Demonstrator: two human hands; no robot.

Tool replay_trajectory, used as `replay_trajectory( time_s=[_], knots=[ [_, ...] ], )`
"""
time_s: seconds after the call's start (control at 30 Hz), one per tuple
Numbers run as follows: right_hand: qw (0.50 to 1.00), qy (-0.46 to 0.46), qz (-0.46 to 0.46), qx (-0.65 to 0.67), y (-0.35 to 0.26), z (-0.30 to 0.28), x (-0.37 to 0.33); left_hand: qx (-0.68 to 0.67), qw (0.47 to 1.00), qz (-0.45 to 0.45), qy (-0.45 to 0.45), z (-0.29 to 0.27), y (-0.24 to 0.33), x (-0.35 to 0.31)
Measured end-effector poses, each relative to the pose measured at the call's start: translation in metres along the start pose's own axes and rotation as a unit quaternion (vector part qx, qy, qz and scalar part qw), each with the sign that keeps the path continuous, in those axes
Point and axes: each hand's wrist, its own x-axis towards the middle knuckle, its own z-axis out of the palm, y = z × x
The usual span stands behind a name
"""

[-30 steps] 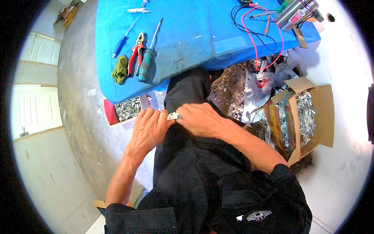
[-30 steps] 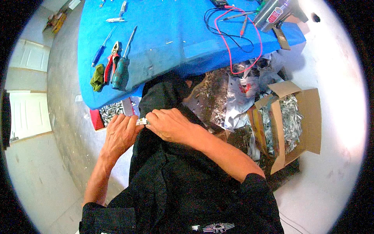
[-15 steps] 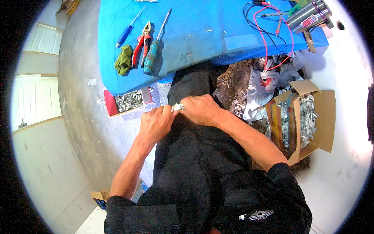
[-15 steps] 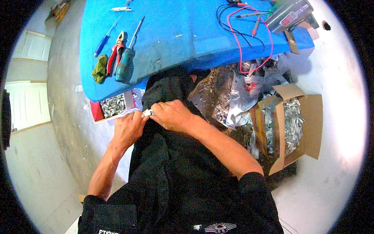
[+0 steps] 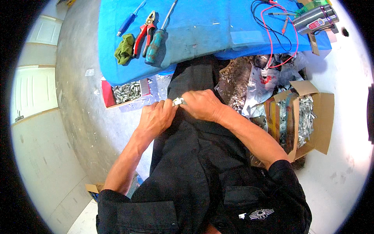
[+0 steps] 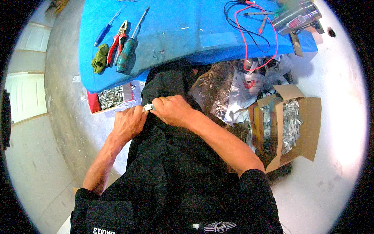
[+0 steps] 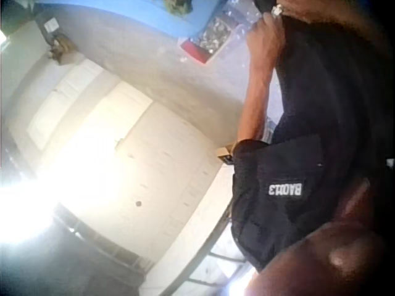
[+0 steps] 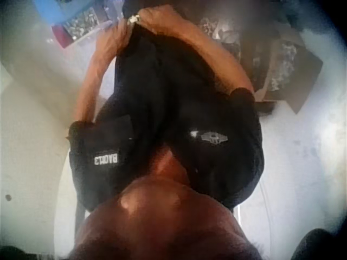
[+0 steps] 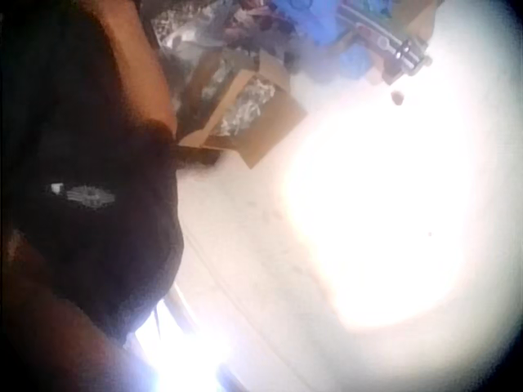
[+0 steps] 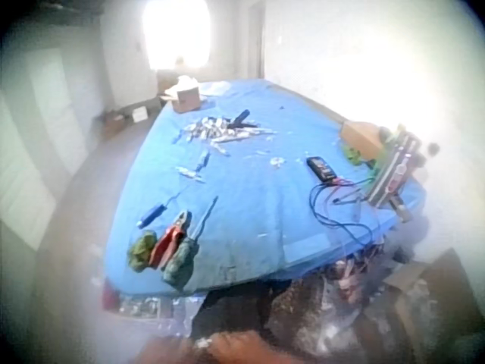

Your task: The person disassembles metal components using pliers and a screwdriver, removing small parts and placing them on a blue table.

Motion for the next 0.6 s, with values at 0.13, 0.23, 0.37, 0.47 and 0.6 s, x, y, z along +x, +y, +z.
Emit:
replay_trajectory(
  time_s=[0.13,0.23,0.37,0.47,0.6],
  knots=[
    [1.0,0.008,0.002,0.005,0.0,0.003,0.0,0.002,0.999,-0.025,0.032,0.01,0.004,-0.003],
    [1.0,0.005,0.015,0.0,0.0,0.003,0.001,0.005,0.998,-0.05,0.042,0.015,0.009,-0.004],
    [0.999,0.028,0.029,-0.005,0.001,0.008,-0.001,-0.016,0.995,-0.081,0.06,0.02,0.016,-0.004],
    [0.999,0.031,0.031,-0.004,-0.001,0.009,0.0,-0.02,0.993,-0.094,0.07,0.021,0.02,-0.005],
    [0.996,0.064,0.053,-0.01,-0.005,0.013,0.0,-0.033,0.988,-0.127,0.08,0.024,0.029,-0.005]
  ],
)
